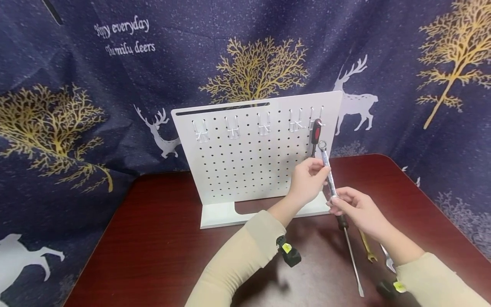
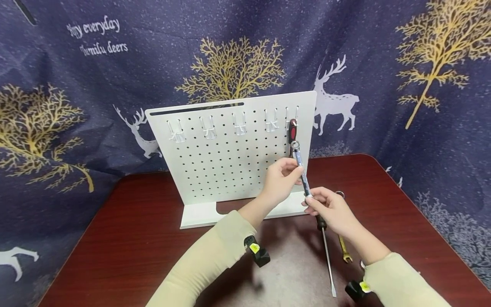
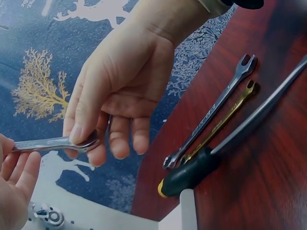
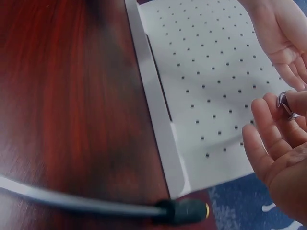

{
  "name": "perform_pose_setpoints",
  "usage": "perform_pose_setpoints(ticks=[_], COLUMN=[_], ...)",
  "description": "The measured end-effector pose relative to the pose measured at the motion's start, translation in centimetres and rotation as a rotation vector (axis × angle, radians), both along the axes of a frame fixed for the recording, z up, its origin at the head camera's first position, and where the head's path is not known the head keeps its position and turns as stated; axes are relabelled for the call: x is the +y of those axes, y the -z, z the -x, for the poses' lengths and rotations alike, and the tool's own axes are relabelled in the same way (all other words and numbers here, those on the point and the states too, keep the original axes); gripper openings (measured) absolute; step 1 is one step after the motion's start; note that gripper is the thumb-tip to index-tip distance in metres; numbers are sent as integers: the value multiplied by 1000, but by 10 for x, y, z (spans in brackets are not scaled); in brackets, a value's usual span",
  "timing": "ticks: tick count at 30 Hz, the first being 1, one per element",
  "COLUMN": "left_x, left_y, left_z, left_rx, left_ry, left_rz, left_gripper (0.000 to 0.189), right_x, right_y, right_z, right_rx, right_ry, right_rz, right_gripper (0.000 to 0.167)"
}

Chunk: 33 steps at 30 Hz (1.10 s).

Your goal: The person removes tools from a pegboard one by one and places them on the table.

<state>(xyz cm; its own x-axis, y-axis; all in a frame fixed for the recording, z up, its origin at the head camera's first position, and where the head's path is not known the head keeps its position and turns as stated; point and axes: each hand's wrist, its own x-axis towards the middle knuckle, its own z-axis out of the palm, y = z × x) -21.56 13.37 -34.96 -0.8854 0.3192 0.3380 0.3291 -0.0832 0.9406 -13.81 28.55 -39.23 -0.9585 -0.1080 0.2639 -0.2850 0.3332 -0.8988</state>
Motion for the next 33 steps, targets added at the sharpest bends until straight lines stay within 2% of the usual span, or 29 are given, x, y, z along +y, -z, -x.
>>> perform_pose_setpoints(ticks=[6, 11, 15, 19, 25, 29, 33], left_x=[17, 35, 52, 65, 83, 92, 96], left_y=[4, 8, 14, 20, 28, 34, 41], left_z=[-5, -13, -20, -28, -38, -44, -47], left_rx=[-53, -127, -211, -264, -291, -307, -303], left_ry=[17, 13, 1, -33, -104, -115, -111], left_rz=[-27, -44, -61, -54, 16, 44, 37], left_gripper=[15, 14, 11, 11, 8, 7, 7], right_x=[17, 31, 44, 55, 73, 82, 88], right_y=[3, 6, 11, 17, 24, 28, 32], right_z=[-15, -28, -39, -49, -61, -66, -68], right_rx=[-21, -60, -55, -61, -98, -116, -135], right_ry=[44, 65, 72, 103, 124, 117, 125], right_rz=[-62, -94, -109, -137, -143, -126, -124], right_gripper=[10, 15, 16, 15, 13, 19, 13])
